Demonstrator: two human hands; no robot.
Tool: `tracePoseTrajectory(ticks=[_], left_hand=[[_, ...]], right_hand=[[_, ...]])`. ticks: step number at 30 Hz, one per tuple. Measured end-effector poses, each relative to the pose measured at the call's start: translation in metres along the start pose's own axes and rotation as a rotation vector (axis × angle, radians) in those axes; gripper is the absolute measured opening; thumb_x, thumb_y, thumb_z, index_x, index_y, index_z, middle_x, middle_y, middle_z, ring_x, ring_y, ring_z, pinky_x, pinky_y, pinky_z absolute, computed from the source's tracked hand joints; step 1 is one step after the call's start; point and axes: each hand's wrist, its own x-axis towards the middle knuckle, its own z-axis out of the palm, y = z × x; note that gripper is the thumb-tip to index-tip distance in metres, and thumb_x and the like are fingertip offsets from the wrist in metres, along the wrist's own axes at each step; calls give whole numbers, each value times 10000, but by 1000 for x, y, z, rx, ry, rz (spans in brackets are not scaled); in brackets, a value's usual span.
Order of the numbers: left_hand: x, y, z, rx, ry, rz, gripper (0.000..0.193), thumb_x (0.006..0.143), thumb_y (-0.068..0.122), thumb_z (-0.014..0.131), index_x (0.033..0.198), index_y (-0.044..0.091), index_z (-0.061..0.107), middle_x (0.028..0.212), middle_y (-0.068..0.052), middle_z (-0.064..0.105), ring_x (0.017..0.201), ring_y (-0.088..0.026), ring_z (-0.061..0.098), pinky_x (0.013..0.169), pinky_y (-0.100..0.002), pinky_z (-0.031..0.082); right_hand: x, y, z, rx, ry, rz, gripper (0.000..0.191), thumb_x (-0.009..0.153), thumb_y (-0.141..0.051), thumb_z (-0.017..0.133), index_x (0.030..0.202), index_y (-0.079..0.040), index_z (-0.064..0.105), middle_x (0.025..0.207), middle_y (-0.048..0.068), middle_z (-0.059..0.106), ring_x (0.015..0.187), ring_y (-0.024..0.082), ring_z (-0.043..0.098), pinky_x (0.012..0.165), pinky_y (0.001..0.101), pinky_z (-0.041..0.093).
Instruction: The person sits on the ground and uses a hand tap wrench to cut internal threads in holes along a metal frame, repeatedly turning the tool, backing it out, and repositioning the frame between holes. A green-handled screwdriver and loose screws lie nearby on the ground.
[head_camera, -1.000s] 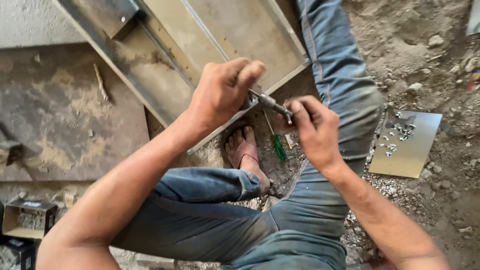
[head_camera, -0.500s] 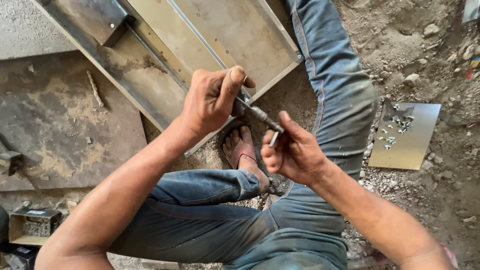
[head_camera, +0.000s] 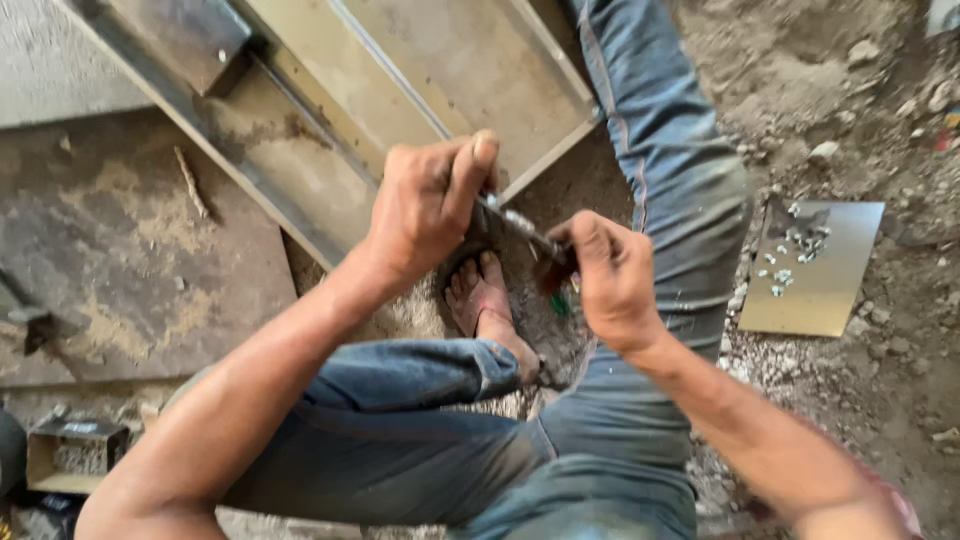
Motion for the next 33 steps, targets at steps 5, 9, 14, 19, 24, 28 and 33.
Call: tracePoseTrajectory(ticks=[5,9,14,19,24,28,33], left_hand=[[-1,2,-2,-37,-38,34,527,1122,418,479,865,16,703,607,-86,548,525,-143,556,535,-327,453],[7,-9,1,-110,27,-177,578,1102,451,491,791,17,713,567,-46,569,543,-106,563,495,-308,450],[9,-17,0,-203,26,-402,587,1044,464,490,732,2,676,507,-36,561,425,-123,565,407,-329,436],[4,-10,2,-19,64,-182,579,1096,440,504,764,1,683,535,-95,528,506,-170,562,494,-354,454],[-5,-4,-3,151,-25,161,454,1143,345,478,924,1,677,724,-190,580,638,-330,604,579,-412,469],[-1,-9,0,95,10,46,469,1108,379,524,867,19,704,662,-177,597,571,-284,628,564,-391,495],[11,-17,3,-16,77,-261,552,1067,434,527,758,10,700,532,-114,593,483,-166,618,490,-349,489]], right_hand=[[13,2,5,194,21,147,307,1100,-333,561,1152,-44,650,808,123,696,588,209,677,500,328,528],[12,-19,8,-473,100,-247,228,1085,-189,576,1242,-36,638,1036,149,699,807,233,711,681,351,562],[11,-37,8,-994,-10,-750,334,985,-131,670,1265,32,592,1164,210,672,1034,373,684,897,440,564],[15,-22,5,-822,12,-512,304,1049,-230,686,1242,5,666,945,146,727,745,217,712,656,356,576],[24,2,1,368,-57,309,428,1066,-367,540,1222,4,685,767,86,717,601,173,663,516,317,561],[32,4,2,449,-179,297,367,1115,-305,565,1240,18,684,801,84,687,652,177,656,549,335,558],[21,-18,-1,-887,-2,-627,283,1040,-157,607,1231,51,636,1097,214,701,993,334,700,864,387,563]])
